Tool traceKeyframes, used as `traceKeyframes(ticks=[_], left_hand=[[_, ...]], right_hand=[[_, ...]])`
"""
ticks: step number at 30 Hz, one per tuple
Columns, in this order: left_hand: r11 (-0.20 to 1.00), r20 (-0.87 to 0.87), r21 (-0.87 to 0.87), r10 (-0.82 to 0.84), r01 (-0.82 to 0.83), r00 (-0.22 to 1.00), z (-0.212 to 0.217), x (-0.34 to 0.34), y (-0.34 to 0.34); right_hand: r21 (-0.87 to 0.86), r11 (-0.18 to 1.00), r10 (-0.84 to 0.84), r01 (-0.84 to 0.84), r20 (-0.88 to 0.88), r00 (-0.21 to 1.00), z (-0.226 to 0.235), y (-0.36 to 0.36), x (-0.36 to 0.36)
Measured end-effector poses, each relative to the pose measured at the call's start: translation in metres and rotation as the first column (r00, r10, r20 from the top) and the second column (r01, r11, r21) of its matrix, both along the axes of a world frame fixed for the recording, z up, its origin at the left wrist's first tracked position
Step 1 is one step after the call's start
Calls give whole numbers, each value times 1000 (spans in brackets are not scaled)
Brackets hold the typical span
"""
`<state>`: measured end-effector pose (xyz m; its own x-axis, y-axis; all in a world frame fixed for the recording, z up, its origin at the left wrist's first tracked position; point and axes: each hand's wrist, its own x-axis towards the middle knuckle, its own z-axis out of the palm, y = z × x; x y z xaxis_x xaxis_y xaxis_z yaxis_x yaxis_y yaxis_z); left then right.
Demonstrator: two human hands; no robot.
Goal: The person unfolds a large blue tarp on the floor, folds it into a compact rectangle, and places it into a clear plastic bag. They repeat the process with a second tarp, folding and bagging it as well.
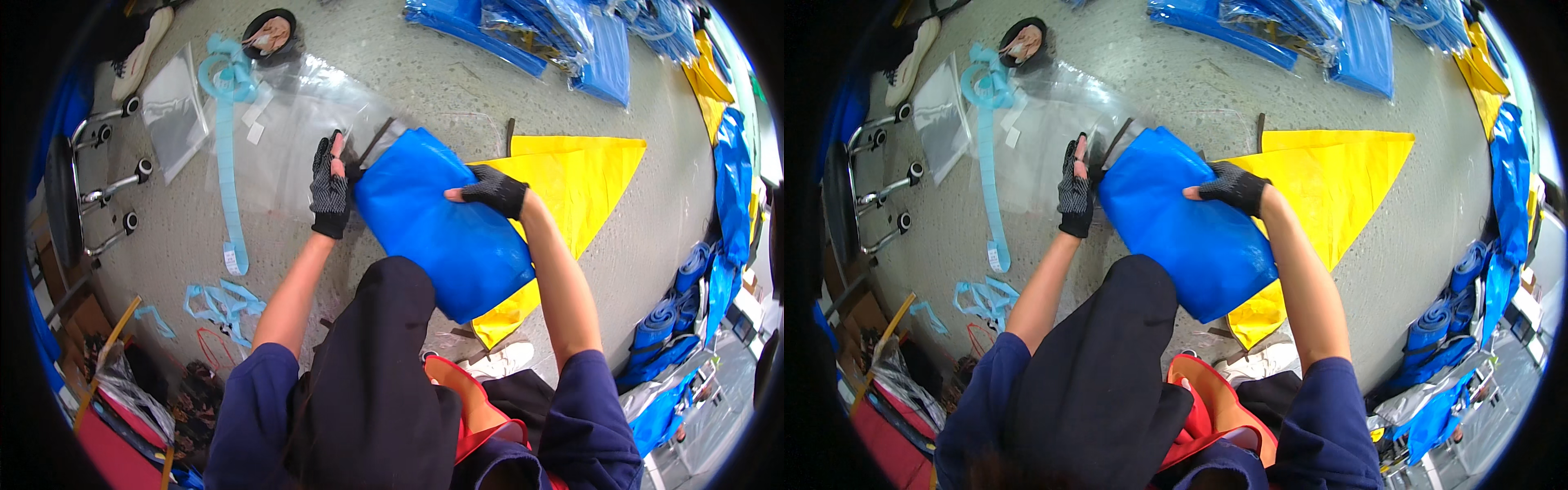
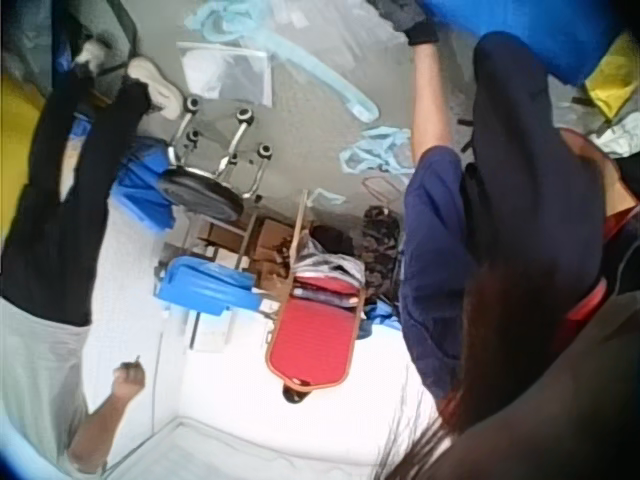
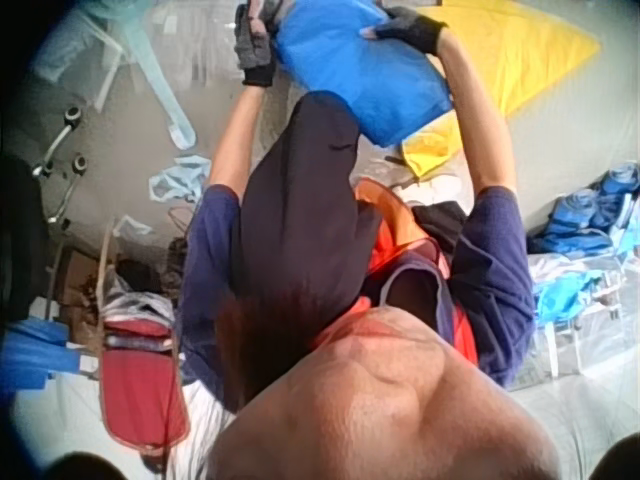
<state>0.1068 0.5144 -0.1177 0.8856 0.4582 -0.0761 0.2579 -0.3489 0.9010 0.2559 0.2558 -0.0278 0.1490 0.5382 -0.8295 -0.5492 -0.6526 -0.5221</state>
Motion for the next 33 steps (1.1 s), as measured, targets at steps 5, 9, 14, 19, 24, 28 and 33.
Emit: traceKeyframes(ticks=[5,9,14,19,24,28,33], left_hand=[[965,108,257,-77,47,991,22,-2,-14],[988,105,137,61,-75,993,33,-3,-14],[905,55,190,378,-381,924,40,2,-13],[920,133,147,345,-362,929,42,11,-25],[893,105,117,425,-435,899,43,22,-29],[906,195,-56,422,-419,885,49,31,-26],[931,90,-12,365,-365,927,59,39,-37]], right_hand=[[-62,969,244,-238,354,903,-27,50,8],[-130,916,399,-380,400,825,-18,88,22],[-222,875,457,-429,671,585,34,101,-2],[-297,898,435,-326,715,547,65,97,-33],[-225,932,355,-285,731,583,68,93,-30],[-246,923,383,-297,675,630,65,89,-31],[-293,945,303,-148,607,734,42,87,-26]])
